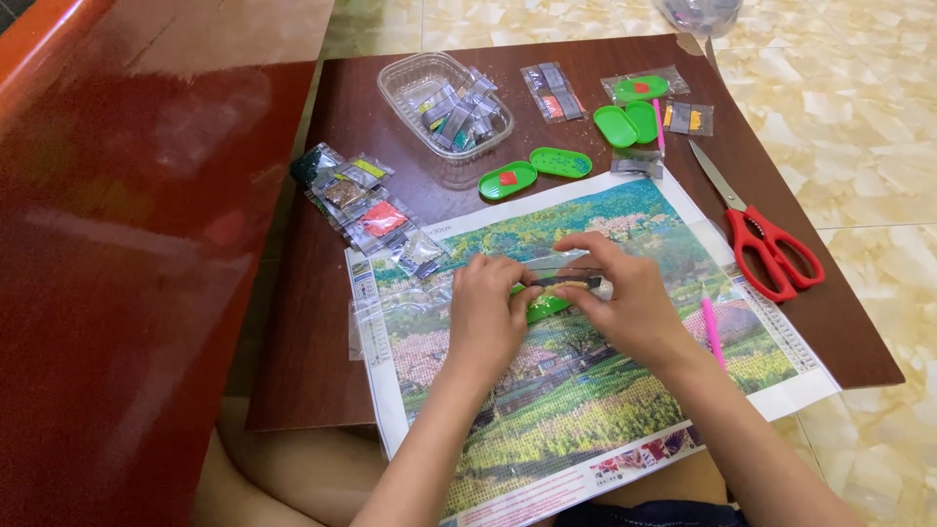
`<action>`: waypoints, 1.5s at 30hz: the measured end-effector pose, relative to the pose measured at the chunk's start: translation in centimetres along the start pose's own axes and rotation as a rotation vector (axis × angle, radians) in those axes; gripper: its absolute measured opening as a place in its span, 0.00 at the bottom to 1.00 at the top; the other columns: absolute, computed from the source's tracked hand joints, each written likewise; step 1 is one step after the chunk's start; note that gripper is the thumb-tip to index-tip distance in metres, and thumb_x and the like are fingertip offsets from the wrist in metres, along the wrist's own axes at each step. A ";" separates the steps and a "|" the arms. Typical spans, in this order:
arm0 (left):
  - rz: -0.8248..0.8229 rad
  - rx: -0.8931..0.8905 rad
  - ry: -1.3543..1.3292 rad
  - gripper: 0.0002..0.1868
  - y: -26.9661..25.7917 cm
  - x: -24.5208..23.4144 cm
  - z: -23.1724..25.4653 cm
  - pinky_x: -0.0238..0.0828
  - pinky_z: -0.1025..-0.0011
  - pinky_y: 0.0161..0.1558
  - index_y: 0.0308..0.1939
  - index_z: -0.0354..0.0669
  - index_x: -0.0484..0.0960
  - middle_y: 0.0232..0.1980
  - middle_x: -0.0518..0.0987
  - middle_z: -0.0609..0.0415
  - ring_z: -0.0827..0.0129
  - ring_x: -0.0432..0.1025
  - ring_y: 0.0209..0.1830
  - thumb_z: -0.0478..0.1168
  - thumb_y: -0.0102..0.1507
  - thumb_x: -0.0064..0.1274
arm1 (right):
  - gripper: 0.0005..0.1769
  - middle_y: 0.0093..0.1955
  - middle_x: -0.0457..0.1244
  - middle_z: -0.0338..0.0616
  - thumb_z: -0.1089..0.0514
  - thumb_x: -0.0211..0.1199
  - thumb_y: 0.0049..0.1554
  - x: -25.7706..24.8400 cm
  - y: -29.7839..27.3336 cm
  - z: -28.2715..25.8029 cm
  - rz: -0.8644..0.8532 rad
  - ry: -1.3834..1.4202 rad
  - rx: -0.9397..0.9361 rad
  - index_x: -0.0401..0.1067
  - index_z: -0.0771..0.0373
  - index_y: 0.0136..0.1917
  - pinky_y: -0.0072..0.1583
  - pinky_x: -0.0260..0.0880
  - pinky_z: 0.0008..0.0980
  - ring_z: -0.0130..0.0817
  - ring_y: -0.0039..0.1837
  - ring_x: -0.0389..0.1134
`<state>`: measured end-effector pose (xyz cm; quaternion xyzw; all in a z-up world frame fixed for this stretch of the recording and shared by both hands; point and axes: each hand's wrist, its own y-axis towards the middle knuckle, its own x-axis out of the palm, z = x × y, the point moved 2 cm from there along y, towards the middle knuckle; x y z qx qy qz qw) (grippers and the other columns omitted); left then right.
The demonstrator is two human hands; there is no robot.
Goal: A person performs diamond painting by using a pen tool to place small beads on a canvas and scissors to open bead packets.
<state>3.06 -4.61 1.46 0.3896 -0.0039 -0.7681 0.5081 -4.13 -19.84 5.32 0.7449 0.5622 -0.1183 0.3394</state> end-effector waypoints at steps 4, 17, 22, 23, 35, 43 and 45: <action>-0.006 0.007 0.021 0.03 0.2 -0.5 0.8 0.62 0.65 0.51 0.31 0.47 0.84 0.30 0.79 0.59 0.65 0.71 0.41 0.39 0.58 0.62 | 0.26 0.39 0.73 0.42 0.66 0.71 0.47 0.2 0.1 0.1 0.040 -0.077 -0.009 0.71 0.52 0.58 0.55 0.73 0.41 0.40 0.50 0.75; 0.022 0.039 0.050 0.03 0.1 -0.2 0.4 0.62 0.66 0.52 0.31 0.46 0.84 0.30 0.79 0.60 0.66 0.70 0.42 0.39 0.58 0.62 | 0.25 0.39 0.73 0.45 0.68 0.72 0.46 0.3 -0.3 -0.2 0.067 -0.029 -0.039 0.72 0.54 0.56 0.55 0.73 0.42 0.41 0.49 0.76; 0.021 0.044 0.060 0.03 0.1 -0.1 0.2 0.61 0.66 0.52 0.31 0.47 0.84 0.30 0.79 0.60 0.66 0.69 0.42 0.39 0.57 0.62 | 0.25 0.39 0.72 0.47 0.68 0.71 0.47 0.4 -0.5 -0.1 0.069 -0.065 -0.019 0.72 0.55 0.57 0.56 0.72 0.44 0.45 0.50 0.75; 0.022 0.037 0.057 0.03 0.1 -0.1 0.3 0.61 0.66 0.52 0.31 0.46 0.84 0.30 0.79 0.60 0.66 0.69 0.42 0.39 0.57 0.62 | 0.25 0.39 0.72 0.47 0.68 0.71 0.47 0.4 -0.5 -0.2 0.074 -0.065 -0.013 0.72 0.55 0.57 0.56 0.72 0.45 0.46 0.50 0.75; 0.033 0.048 0.049 0.01 -0.1 -0.1 0.1 0.60 0.66 0.52 0.33 0.47 0.84 0.33 0.80 0.60 0.66 0.69 0.43 0.38 0.59 0.61 | 0.23 0.40 0.72 0.47 0.68 0.70 0.49 0.6 -0.6 -0.3 0.104 -0.020 0.000 0.72 0.55 0.57 0.57 0.72 0.42 0.42 0.50 0.75; 0.055 0.089 0.088 0.02 0.4 -0.5 0.7 0.61 0.65 0.52 0.32 0.45 0.84 0.31 0.80 0.59 0.65 0.70 0.43 0.37 0.57 0.62 | 0.24 0.40 0.72 0.50 0.71 0.71 0.47 0.5 -0.5 -0.4 0.067 0.008 -0.021 0.72 0.58 0.57 0.57 0.72 0.46 0.43 0.51 0.75; 0.034 0.092 0.112 0.02 0.5 -0.6 0.9 0.61 0.66 0.52 0.31 0.45 0.85 0.31 0.80 0.59 0.66 0.70 0.42 0.37 0.57 0.62 | 0.24 0.40 0.72 0.49 0.70 0.70 0.48 0.4 -0.4 0.0 0.098 -0.013 -0.008 0.72 0.57 0.57 0.56 0.72 0.41 0.43 0.51 0.74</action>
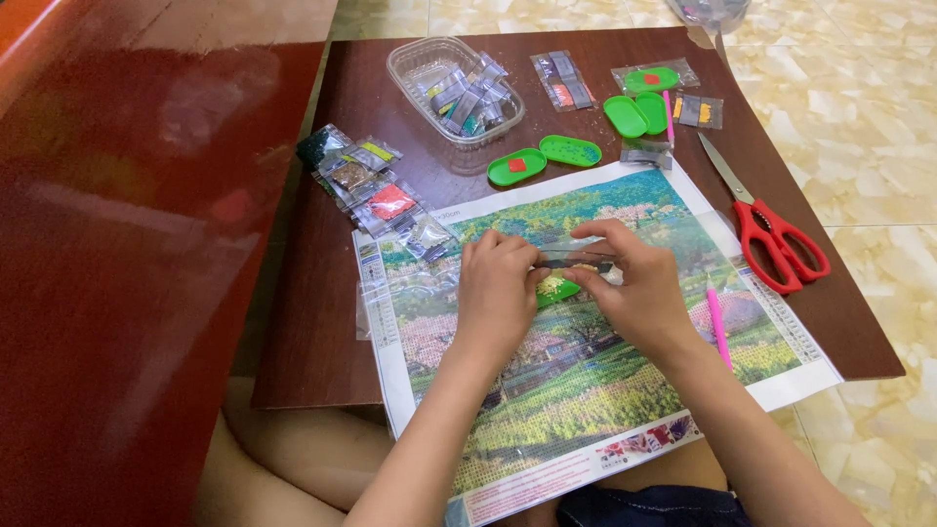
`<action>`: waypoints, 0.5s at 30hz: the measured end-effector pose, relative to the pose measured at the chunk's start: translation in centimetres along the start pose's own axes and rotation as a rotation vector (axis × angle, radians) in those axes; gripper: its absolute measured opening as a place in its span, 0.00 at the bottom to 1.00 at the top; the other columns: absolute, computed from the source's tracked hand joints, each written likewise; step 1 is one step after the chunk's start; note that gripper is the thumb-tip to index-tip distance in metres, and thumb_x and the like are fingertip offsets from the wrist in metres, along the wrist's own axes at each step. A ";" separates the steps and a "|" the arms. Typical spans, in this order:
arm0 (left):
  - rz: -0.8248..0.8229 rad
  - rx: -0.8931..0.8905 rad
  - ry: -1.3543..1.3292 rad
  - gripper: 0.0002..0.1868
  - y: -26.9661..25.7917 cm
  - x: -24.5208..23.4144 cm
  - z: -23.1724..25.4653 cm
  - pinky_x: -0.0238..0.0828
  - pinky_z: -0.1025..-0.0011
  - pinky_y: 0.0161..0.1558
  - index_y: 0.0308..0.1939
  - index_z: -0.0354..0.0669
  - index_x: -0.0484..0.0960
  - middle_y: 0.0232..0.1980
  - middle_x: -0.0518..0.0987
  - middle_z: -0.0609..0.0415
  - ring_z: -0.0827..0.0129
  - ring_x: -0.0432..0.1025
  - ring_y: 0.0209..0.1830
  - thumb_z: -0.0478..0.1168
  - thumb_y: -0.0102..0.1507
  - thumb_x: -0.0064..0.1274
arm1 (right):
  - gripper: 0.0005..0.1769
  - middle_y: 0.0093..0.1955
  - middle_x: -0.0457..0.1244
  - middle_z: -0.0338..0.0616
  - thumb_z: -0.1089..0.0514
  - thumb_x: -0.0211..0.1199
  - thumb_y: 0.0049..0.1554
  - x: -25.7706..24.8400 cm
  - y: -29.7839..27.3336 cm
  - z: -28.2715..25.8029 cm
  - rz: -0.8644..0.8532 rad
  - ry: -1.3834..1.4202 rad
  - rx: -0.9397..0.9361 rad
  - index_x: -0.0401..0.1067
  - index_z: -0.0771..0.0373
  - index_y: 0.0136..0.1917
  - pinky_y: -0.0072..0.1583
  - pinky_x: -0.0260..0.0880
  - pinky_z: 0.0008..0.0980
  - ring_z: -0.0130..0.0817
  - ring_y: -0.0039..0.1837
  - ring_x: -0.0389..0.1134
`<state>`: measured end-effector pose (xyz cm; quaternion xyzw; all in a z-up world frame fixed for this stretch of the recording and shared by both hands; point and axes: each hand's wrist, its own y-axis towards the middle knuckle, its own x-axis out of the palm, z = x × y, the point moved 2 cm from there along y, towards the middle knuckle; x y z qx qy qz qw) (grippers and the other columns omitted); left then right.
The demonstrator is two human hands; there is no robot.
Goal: A person performs diamond painting by using a pen tool to place small beads on a canvas and scissors to open bead packets.
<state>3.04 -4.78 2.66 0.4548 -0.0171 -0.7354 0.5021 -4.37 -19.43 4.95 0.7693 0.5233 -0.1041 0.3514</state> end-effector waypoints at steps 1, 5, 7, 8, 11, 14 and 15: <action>0.000 0.000 0.000 0.02 0.0 0.0 -0.1 0.61 0.66 0.52 0.31 0.45 0.85 0.31 0.80 0.59 0.66 0.70 0.42 0.37 0.57 0.62 | 0.24 0.40 0.72 0.49 0.70 0.70 0.48 0.1 0.0 -0.2 0.000 0.000 0.000 0.72 0.57 0.57 0.56 0.72 0.41 0.43 0.51 0.74; -0.017 -0.039 -0.012 0.01 0.1 -0.1 -0.1 0.61 0.66 0.53 0.32 0.46 0.85 0.31 0.80 0.60 0.67 0.70 0.42 0.37 0.58 0.62 | 0.24 0.40 0.72 0.50 0.70 0.71 0.47 0.2 0.0 -0.5 0.008 0.016 0.020 0.73 0.58 0.56 0.56 0.72 0.40 0.41 0.50 0.75; -0.018 -0.037 -0.015 0.01 0.1 -0.3 -0.1 0.61 0.65 0.53 0.33 0.46 0.85 0.32 0.81 0.59 0.67 0.70 0.43 0.37 0.58 0.62 | 0.24 0.40 0.72 0.50 0.70 0.71 0.47 0.2 -0.1 -0.2 0.015 0.015 0.026 0.73 0.58 0.56 0.56 0.73 0.40 0.41 0.50 0.75; -0.016 -0.045 -0.020 0.02 0.1 -0.4 -0.1 0.61 0.65 0.53 0.35 0.46 0.85 0.34 0.81 0.58 0.67 0.70 0.44 0.38 0.59 0.60 | 0.24 0.40 0.72 0.51 0.70 0.71 0.47 0.2 -0.2 0.0 0.039 0.051 0.058 0.72 0.58 0.56 0.57 0.72 0.40 0.41 0.50 0.75; -0.007 -0.077 -0.042 0.04 -0.2 -0.9 -0.2 0.61 0.65 0.53 0.40 0.47 0.85 0.37 0.81 0.58 0.67 0.70 0.45 0.38 0.61 0.58 | 0.25 0.42 0.71 0.51 0.70 0.72 0.46 0.2 -0.6 0.8 0.109 0.164 0.181 0.72 0.60 0.56 0.57 0.72 0.37 0.37 0.50 0.74; 0.005 -0.111 -0.056 0.05 -0.9 -1.1 -0.8 0.62 0.64 0.52 0.41 0.48 0.85 0.38 0.81 0.58 0.65 0.71 0.45 0.38 0.62 0.56 | 0.27 0.45 0.70 0.48 0.69 0.74 0.44 0.4 -1.5 2.5 0.212 0.330 0.345 0.70 0.62 0.57 0.55 0.73 0.31 0.31 0.49 0.72; 0.016 -0.118 -0.052 0.05 -1.1 -1.1 -1.1 0.63 0.63 0.52 0.41 0.47 0.85 0.38 0.81 0.57 0.63 0.71 0.45 0.38 0.62 0.57 | 0.29 0.47 0.70 0.46 0.68 0.75 0.44 0.4 -1.9 3.2 0.270 0.419 0.415 0.69 0.62 0.57 0.55 0.74 0.29 0.28 0.49 0.71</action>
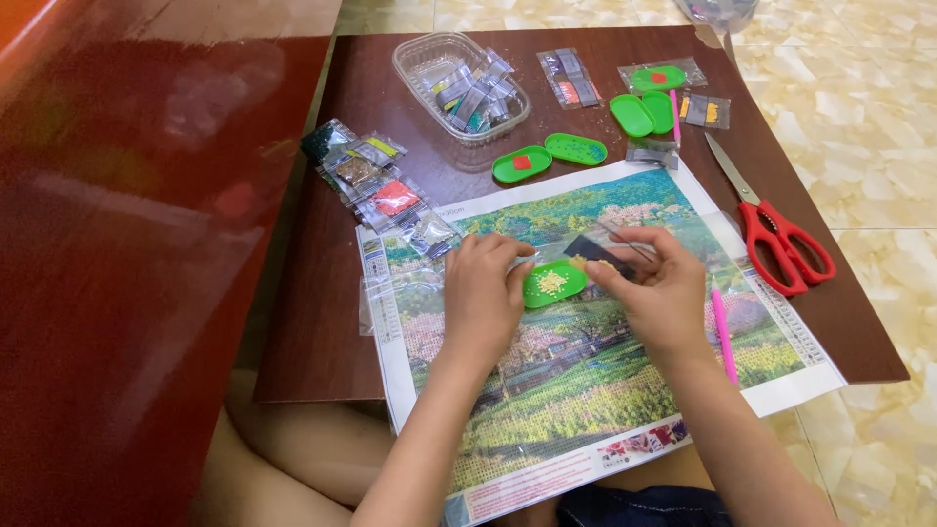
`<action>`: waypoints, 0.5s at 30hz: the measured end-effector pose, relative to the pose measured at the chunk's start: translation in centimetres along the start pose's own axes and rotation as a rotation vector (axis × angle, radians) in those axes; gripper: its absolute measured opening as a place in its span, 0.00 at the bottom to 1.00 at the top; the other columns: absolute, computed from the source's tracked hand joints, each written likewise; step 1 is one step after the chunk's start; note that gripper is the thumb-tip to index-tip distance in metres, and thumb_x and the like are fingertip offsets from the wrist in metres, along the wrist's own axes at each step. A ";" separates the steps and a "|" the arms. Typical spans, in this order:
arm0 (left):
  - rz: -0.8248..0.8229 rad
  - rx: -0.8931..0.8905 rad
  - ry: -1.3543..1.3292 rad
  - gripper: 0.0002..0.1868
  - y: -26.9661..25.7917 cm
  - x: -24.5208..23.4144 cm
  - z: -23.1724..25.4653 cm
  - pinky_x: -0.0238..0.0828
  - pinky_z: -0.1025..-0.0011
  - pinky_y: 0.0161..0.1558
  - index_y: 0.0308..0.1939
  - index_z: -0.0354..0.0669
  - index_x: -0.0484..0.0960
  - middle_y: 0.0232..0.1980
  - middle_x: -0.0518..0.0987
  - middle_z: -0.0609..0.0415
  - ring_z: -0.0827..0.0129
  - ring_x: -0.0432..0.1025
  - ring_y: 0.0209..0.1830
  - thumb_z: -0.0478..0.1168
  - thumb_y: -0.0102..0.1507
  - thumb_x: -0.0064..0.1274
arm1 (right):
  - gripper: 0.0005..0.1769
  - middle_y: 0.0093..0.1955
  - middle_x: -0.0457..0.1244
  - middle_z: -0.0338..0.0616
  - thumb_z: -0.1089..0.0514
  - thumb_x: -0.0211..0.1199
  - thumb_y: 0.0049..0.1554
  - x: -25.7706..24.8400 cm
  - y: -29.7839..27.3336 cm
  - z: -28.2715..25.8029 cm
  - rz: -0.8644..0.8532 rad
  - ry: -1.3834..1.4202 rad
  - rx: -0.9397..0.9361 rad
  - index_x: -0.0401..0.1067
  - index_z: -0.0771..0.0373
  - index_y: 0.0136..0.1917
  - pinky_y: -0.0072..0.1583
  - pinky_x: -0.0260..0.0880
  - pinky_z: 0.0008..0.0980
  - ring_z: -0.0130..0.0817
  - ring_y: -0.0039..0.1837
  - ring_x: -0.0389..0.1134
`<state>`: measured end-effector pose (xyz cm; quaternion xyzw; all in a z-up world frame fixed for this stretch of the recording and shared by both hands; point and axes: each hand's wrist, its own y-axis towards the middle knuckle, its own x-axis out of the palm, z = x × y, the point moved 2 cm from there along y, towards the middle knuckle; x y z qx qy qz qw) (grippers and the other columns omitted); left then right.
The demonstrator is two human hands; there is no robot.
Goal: A person performs diamond painting by using a pen tool to place small beads on a canvas and scissors to open bead packets.
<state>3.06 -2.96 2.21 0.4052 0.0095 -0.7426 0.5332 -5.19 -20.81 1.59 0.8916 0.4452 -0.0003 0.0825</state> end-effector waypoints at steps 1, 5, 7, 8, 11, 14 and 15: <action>0.002 -0.002 0.002 0.05 -0.2 -0.2 0.0 0.63 0.63 0.52 0.41 0.47 0.85 0.38 0.81 0.57 0.63 0.71 0.45 0.38 0.62 0.57 | 0.29 0.47 0.70 0.46 0.68 0.75 0.44 0.3 -0.4 -0.6 -0.003 0.001 0.000 0.69 0.62 0.57 0.55 0.74 0.29 0.28 0.49 0.71; 0.036 -0.056 -0.033 0.05 -0.9 -0.9 0.0 0.62 0.62 0.53 0.41 0.47 0.85 0.39 0.81 0.57 0.62 0.72 0.45 0.38 0.63 0.55 | 0.22 0.44 0.70 0.40 0.67 0.73 0.49 0.7 -0.7 -1.1 0.107 0.313 0.155 0.69 0.62 0.55 0.53 0.76 0.25 0.24 0.46 0.71; 0.041 -0.078 -0.043 0.06 -1.2 -1.4 0.4 0.62 0.61 0.54 0.41 0.48 0.85 0.39 0.81 0.58 0.63 0.72 0.46 0.39 0.63 0.55 | 0.20 0.44 0.70 0.41 0.67 0.73 0.49 0.6 -0.3 -0.6 0.125 0.433 0.202 0.69 0.62 0.53 0.53 0.77 0.27 0.27 0.46 0.73; 0.049 -0.093 -0.077 0.06 -1.3 -1.7 0.8 0.63 0.62 0.53 0.42 0.47 0.85 0.39 0.81 0.57 0.62 0.72 0.45 0.40 0.64 0.54 | 0.20 0.48 0.68 0.39 0.64 0.70 0.51 0.5 -0.2 -0.2 0.135 0.567 0.334 0.67 0.63 0.56 0.58 0.75 0.28 0.27 0.50 0.71; 0.054 -0.124 -0.144 0.07 -1.4 -1.8 1.8 0.63 0.64 0.51 0.42 0.47 0.85 0.39 0.81 0.56 0.63 0.72 0.45 0.41 0.65 0.52 | 0.21 0.52 0.66 0.36 0.61 0.67 0.54 1.3 -0.4 -0.3 0.142 0.804 0.533 0.65 0.63 0.59 0.64 0.73 0.28 0.27 0.56 0.69; 0.064 -0.124 -0.192 0.08 -1.4 -1.7 2.4 0.64 0.65 0.50 0.43 0.48 0.85 0.40 0.81 0.57 0.65 0.72 0.46 0.43 0.66 0.51 | 0.18 0.54 0.65 0.37 0.61 0.66 0.55 2.3 -1.0 -1.0 0.150 0.945 0.618 0.67 0.64 0.58 0.65 0.72 0.28 0.27 0.58 0.69; 0.073 -0.105 -0.206 0.09 -1.4 -1.6 2.6 0.64 0.65 0.50 0.43 0.49 0.85 0.40 0.81 0.57 0.64 0.72 0.46 0.44 0.67 0.50 | 0.17 0.54 0.66 0.38 0.62 0.65 0.55 2.5 -1.2 -1.2 0.168 0.985 0.637 0.68 0.66 0.57 0.65 0.72 0.29 0.28 0.58 0.70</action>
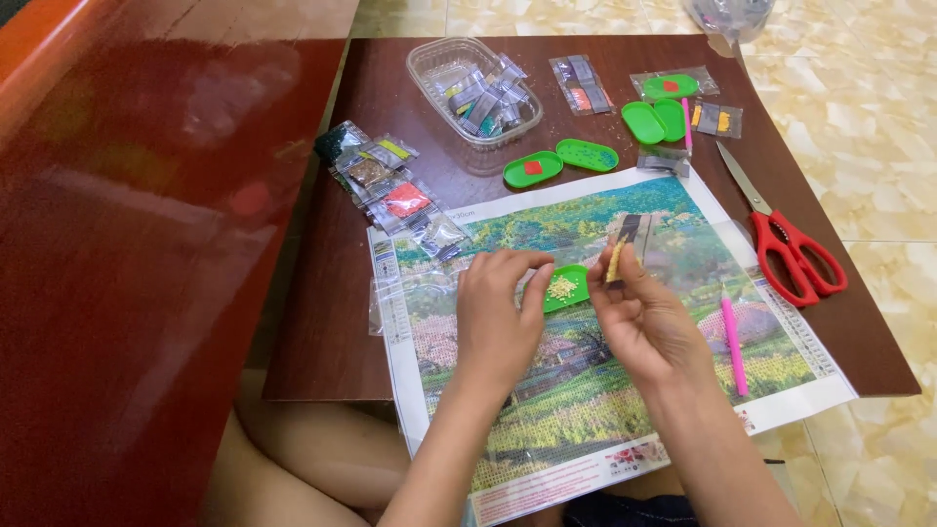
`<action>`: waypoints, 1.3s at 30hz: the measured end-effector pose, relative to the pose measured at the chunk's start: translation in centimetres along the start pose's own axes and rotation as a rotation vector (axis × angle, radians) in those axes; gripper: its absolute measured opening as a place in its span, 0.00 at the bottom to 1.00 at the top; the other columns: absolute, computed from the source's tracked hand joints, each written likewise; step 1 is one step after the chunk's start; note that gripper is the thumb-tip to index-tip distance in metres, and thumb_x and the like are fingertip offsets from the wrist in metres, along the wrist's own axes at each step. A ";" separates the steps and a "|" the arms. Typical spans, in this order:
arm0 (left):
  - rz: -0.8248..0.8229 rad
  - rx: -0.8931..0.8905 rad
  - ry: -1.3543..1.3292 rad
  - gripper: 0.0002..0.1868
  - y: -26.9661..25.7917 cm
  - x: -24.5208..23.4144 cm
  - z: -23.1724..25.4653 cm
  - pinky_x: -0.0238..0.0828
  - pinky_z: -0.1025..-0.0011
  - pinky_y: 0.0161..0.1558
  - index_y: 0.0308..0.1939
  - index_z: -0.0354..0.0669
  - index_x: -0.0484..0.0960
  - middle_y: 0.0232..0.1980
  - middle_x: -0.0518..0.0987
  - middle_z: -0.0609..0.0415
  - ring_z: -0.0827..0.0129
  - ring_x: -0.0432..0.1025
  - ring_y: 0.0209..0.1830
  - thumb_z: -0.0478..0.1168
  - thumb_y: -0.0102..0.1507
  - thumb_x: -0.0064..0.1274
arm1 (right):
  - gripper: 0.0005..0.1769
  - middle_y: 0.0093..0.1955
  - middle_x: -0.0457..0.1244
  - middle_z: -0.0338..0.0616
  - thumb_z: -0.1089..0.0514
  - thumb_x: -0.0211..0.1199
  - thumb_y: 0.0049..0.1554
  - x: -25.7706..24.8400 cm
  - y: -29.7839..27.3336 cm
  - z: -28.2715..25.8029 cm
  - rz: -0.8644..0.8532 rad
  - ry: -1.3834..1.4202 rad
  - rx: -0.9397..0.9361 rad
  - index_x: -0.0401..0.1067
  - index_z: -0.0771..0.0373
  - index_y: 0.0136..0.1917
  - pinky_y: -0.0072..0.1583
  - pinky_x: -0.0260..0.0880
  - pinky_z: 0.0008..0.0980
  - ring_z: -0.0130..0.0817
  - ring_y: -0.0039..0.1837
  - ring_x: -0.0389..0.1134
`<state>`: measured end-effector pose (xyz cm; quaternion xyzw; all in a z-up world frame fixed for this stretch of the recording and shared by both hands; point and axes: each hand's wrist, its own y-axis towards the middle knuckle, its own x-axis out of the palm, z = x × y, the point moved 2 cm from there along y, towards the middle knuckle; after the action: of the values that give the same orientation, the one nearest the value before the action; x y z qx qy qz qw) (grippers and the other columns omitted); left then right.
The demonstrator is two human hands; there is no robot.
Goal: A person performs diamond painting by using a pen tool to place small beads on a canvas and scissors to open bead packets.
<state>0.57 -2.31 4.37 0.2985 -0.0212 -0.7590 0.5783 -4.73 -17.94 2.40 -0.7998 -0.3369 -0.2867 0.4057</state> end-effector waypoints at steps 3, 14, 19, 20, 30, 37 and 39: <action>0.015 0.015 -0.074 0.10 0.2 0.1 1.1 0.65 0.65 0.49 0.44 0.48 0.85 0.39 0.81 0.56 0.63 0.73 0.45 0.45 0.67 0.48 | 0.18 0.56 0.66 0.39 0.61 0.65 0.55 0.1 0.2 0.5 0.000 0.023 0.034 0.67 0.65 0.58 0.64 0.72 0.29 0.27 0.58 0.70; 0.158 -0.025 -0.175 0.07 1.9 -1.2 2.3 0.71 0.64 0.47 0.38 0.45 0.87 0.36 0.84 0.52 0.58 0.78 0.41 0.41 0.62 0.56 | 0.15 0.47 0.65 0.44 0.62 0.66 0.54 2.8 -1.1 2.8 -0.060 -0.250 0.000 0.69 0.66 0.54 0.62 0.72 0.36 0.33 0.52 0.70; 0.380 0.150 0.117 0.05 2.4 -2.4 1.9 0.70 0.65 0.41 0.37 0.42 0.87 0.34 0.82 0.54 0.59 0.77 0.37 0.36 0.62 0.55 | 0.21 0.45 0.63 0.40 0.55 0.73 0.50 5.5 -2.4 2.4 -0.017 -0.733 -0.368 0.70 0.66 0.52 0.54 0.67 0.27 0.30 0.50 0.67; 0.439 0.204 0.169 0.04 2.5 -2.4 1.7 0.71 0.66 0.41 0.36 0.42 0.87 0.35 0.83 0.54 0.60 0.77 0.37 0.35 0.62 0.56 | 0.17 0.44 0.67 0.45 0.55 0.73 0.51 6.4 -2.3 2.4 -0.064 -0.818 -0.408 0.74 0.67 0.49 0.54 0.70 0.29 0.33 0.50 0.70; 0.550 0.316 0.244 0.04 5.7 -2.9 -0.7 0.75 0.67 0.38 0.37 0.46 0.87 0.39 0.85 0.56 0.62 0.79 0.37 0.35 0.59 0.60 | 0.09 0.35 0.71 0.44 0.57 0.67 0.53 12.6 1.1 4.0 -0.118 -1.054 -0.534 0.80 0.64 0.43 0.46 0.77 0.32 0.28 0.37 0.72; 0.410 0.249 0.187 0.14 7.6 -2.2 -2.6 0.72 0.57 0.48 0.43 0.40 0.85 0.48 0.83 0.46 0.52 0.78 0.46 0.39 0.55 0.64 | 0.04 0.29 0.68 0.41 0.59 0.64 0.53 13.4 13.8 0.4 -0.196 -1.240 -0.807 0.79 0.59 0.40 0.37 0.72 0.25 0.24 0.32 0.70; 0.367 0.194 0.182 0.13 7.5 -2.2 -2.7 0.69 0.55 0.50 0.44 0.38 0.85 0.48 0.83 0.43 0.50 0.78 0.47 0.38 0.57 0.61 | 0.06 0.34 0.69 0.46 0.62 0.62 0.55 14.7 16.9 -1.1 -0.253 -1.240 -0.760 0.76 0.67 0.43 0.39 0.76 0.22 0.26 0.34 0.72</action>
<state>8.69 -2.00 5.89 0.4110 -0.0957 -0.6055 0.6748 17.03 -21.87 6.00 -0.8554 -0.4715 0.0762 -0.2005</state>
